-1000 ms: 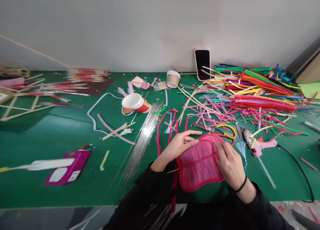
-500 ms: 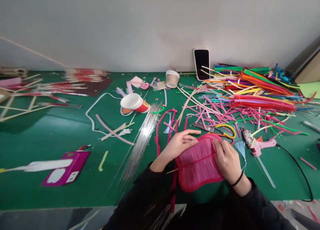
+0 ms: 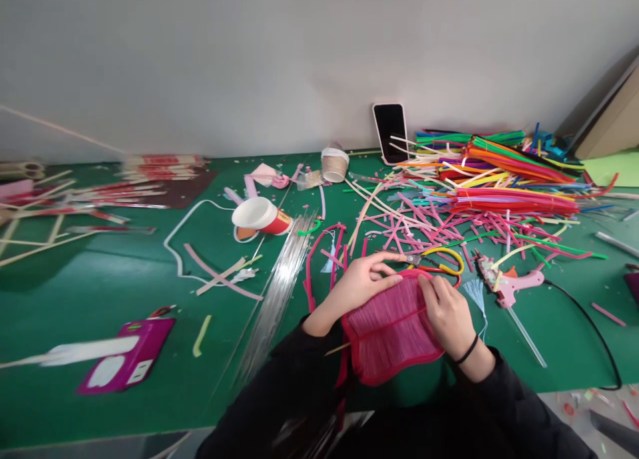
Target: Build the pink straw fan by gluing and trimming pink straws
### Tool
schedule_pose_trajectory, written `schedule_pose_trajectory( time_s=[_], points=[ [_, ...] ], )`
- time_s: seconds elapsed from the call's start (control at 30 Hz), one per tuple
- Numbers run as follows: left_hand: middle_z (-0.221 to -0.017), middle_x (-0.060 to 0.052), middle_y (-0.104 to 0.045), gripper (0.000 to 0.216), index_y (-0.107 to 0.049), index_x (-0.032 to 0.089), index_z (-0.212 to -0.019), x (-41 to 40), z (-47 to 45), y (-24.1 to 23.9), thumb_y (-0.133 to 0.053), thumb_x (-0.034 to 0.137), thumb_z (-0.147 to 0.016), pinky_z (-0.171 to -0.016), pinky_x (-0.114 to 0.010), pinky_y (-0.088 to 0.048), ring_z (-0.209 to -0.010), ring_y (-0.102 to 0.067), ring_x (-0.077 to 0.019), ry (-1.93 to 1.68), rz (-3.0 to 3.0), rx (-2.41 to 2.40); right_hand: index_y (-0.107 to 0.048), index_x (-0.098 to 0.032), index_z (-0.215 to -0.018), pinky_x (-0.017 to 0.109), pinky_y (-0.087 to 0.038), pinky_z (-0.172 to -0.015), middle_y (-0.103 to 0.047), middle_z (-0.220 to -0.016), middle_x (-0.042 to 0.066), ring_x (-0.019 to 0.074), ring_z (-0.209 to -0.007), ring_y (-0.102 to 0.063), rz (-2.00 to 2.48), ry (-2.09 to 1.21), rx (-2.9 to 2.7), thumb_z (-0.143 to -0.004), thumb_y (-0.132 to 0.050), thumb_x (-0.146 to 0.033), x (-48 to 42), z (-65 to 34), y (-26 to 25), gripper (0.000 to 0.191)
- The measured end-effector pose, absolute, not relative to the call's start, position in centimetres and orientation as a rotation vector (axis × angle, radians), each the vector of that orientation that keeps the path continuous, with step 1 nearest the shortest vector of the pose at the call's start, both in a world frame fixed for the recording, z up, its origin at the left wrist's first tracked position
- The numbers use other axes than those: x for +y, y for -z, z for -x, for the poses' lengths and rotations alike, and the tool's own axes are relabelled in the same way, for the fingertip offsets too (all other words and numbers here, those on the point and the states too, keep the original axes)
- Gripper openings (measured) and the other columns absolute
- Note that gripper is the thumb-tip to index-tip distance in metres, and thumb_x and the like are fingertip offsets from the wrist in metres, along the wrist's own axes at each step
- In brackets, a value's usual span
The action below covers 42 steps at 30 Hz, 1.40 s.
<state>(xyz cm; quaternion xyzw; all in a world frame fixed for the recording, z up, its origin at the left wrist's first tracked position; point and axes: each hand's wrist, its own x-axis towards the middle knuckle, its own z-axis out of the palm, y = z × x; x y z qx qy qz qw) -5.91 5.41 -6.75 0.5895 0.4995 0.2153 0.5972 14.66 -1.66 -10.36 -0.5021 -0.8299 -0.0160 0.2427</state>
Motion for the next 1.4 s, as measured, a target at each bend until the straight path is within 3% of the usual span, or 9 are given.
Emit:
schedule_pose_trajectory(
  time_s=[0.5, 1.03, 1.27, 1.4],
  points=[
    [-0.085, -0.004, -0.075, 0.042, -0.064, 0.020, -0.118, 5.7, 6.4, 7.4, -0.071, 0.037, -0.080, -0.075, -0.030, -0.056, -0.073, -0.072, -0.0182, -0.508, -1.287, 1.200, -0.064, -0.017, -0.102, 0.027, -0.046, -0.067, -0.067, -0.079, 0.004, 0.0148, -0.072, -0.061, 1.452, 0.088, -2.174, -0.097, -0.051, -0.015, -2.9, -15.7, 8.5, 0.014],
    [-0.084, -0.001, -0.073, 0.038, -0.064, 0.021, -0.118, 5.7, 6.5, 7.5, -0.069, 0.033, -0.082, -0.073, -0.026, -0.054, -0.070, -0.069, -0.0143, -0.514, -1.286, 1.177, -0.065, -0.015, -0.101, 0.027, -0.043, -0.067, -0.062, -0.074, 0.004, 0.0163, -0.071, -0.056, 1.495, 0.118, -2.169, -0.098, -0.050, -0.016, -2.5, -15.0, 9.4, 0.016],
    [-0.081, -0.003, -0.074, 0.039, -0.066, 0.020, -0.119, 7.0, 6.9, 5.5, -0.061, 0.044, -0.089, -0.074, -0.030, -0.053, -0.076, -0.070, -0.0186, -0.377, -1.486, 1.085, -0.066, -0.015, -0.107, 0.026, -0.046, -0.069, -0.067, -0.084, 0.005, 0.0159, -0.075, -0.060, 1.486, 0.095, -2.161, -0.096, -0.051, -0.014, -2.7, -15.0, 9.8, 0.018],
    [-0.098, -0.008, -0.075, 0.043, -0.064, 0.020, -0.125, 7.8, 5.8, 6.0, -0.067, 0.037, -0.085, -0.078, -0.031, -0.054, -0.087, -0.071, -0.0202, -0.355, -1.525, 1.026, -0.067, -0.018, -0.105, 0.022, -0.045, -0.061, -0.066, -0.088, 0.005, 0.0119, -0.069, -0.061, 1.521, 0.119, -2.106, -0.098, -0.049, -0.015, -2.7, -14.9, 10.2, 0.020]
  ],
)
